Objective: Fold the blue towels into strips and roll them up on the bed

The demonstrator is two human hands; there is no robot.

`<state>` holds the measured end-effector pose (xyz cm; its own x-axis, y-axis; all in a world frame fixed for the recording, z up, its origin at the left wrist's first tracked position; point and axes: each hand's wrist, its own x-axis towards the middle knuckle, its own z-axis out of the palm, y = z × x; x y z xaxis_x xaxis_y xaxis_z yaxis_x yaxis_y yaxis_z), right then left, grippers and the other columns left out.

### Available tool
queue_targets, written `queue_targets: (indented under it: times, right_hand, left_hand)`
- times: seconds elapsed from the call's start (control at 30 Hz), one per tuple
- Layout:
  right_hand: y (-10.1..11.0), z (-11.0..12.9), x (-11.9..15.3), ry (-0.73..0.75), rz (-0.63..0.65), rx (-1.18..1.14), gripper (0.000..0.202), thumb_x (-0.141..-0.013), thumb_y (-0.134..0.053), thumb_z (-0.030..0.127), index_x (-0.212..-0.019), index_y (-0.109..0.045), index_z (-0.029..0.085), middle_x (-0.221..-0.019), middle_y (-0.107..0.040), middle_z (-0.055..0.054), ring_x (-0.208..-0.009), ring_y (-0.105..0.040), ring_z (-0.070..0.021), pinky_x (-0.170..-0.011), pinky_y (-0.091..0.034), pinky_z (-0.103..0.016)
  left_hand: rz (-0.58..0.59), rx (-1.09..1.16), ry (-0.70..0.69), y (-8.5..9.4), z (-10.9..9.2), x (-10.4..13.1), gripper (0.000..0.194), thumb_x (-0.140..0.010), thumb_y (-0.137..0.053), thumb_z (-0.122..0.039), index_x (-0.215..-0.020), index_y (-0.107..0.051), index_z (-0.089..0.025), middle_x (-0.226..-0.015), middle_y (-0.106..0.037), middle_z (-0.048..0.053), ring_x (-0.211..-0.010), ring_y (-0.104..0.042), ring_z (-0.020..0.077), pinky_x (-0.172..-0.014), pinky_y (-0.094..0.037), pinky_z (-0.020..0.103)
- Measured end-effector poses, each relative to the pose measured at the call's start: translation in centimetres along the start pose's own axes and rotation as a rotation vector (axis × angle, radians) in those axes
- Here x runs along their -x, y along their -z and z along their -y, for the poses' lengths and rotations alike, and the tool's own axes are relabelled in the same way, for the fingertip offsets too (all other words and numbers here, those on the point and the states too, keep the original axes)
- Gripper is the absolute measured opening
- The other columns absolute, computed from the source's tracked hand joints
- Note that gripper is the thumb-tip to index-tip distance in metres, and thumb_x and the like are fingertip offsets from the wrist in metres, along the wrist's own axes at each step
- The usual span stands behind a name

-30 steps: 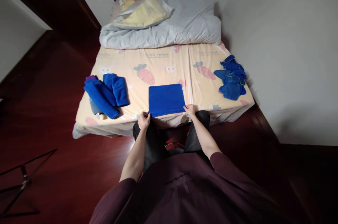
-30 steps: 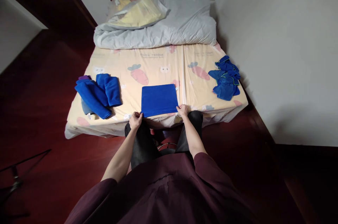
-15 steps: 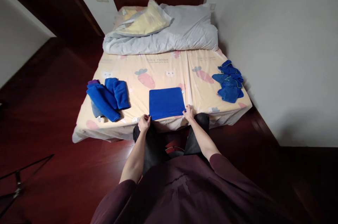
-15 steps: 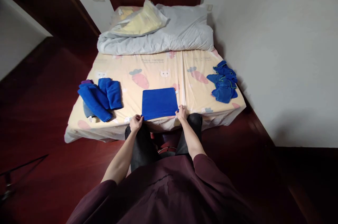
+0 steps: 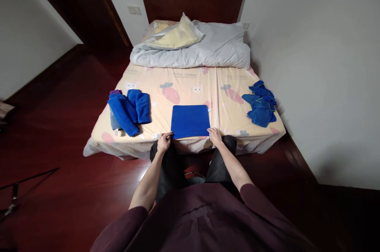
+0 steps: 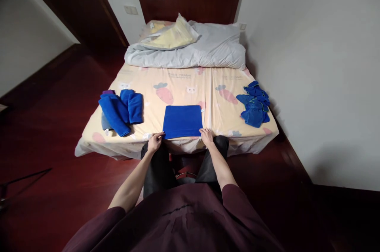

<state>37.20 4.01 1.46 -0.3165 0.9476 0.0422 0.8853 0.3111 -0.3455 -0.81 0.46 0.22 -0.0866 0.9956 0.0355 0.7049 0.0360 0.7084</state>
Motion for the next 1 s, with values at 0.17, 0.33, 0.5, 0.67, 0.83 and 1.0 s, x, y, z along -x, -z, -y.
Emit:
queue_targets:
  times: [0.17,0.33,0.5,0.67,0.83,1.0]
  right_hand:
    - [0.7,-0.8,1.2,-0.022,-0.036,-0.179,0.042,-0.099,-0.059,0.023,-0.138,-0.072,0.024,-0.144,-0.069,-0.005,-0.133,-0.057,-0.0261,-0.119,-0.044,-0.043]
    - [1.0,-0.9,1.4,-0.062,-0.025,-0.266,0.055,-0.086,-0.070,0.022,-0.141,-0.069,0.026,-0.144,-0.068,-0.004,-0.135,-0.058,-0.0252,-0.122,-0.042,-0.044]
    - [0.2,-1.3,0.5,-0.218,-0.086,-0.409,0.055,-0.079,-0.063,0.015,-0.132,-0.075,0.023,-0.113,-0.081,-0.004,-0.097,-0.073,-0.0195,-0.102,-0.057,-0.037]
    - [-0.3,-1.9,-0.1,-0.300,-0.076,-0.622,0.048,-0.078,-0.061,0.019,-0.122,-0.079,0.018,-0.090,-0.081,-0.003,-0.077,-0.073,-0.0179,-0.084,-0.063,-0.033]
    - [-1.1,-2.2,-0.4,-0.310,-0.119,-0.725,0.043,-0.079,-0.055,0.017,-0.112,-0.081,0.018,-0.113,-0.081,-0.009,-0.094,-0.077,-0.0207,-0.091,-0.063,-0.035]
    - [-1.8,-2.4,-0.5,-0.276,-0.149,-0.738,0.041,-0.084,-0.053,0.019,-0.115,-0.079,0.018,-0.125,-0.078,-0.009,-0.110,-0.075,-0.0205,-0.102,-0.058,-0.036]
  left_hand:
    - [0.084,-0.028,0.060,0.4,-0.3,-0.3,0.046,-0.086,-0.058,-0.015,-0.127,-0.075,-0.028,-0.138,-0.072,0.002,-0.135,-0.058,0.0246,-0.116,-0.049,0.040]
    - [0.116,-0.099,0.043,0.5,-0.2,-0.4,0.062,-0.076,-0.067,-0.013,-0.136,-0.069,-0.029,-0.141,-0.069,0.003,-0.137,-0.057,0.0263,-0.120,-0.046,0.040]
    - [0.118,-0.084,0.028,0.1,0.3,-0.6,0.056,-0.081,-0.064,-0.015,-0.136,-0.068,-0.027,-0.144,-0.067,0.003,-0.136,-0.058,0.0249,-0.121,-0.043,0.040]
    - [0.080,-0.031,0.012,-0.1,0.8,-0.7,0.048,-0.085,-0.057,-0.014,-0.129,-0.071,-0.025,-0.141,-0.069,0.003,-0.133,-0.060,0.0227,-0.118,-0.046,0.037]
    - [0.054,-0.015,0.068,-0.1,0.4,-0.8,0.039,-0.093,-0.052,-0.018,-0.125,-0.072,-0.024,-0.136,-0.072,0.004,-0.131,-0.059,0.0227,-0.115,-0.047,0.036]
    - [0.043,-0.022,0.097,0.0,-0.1,-0.8,0.037,-0.097,-0.050,-0.024,-0.128,-0.070,-0.023,-0.135,-0.072,0.006,-0.128,-0.060,0.0244,-0.112,-0.048,0.037]
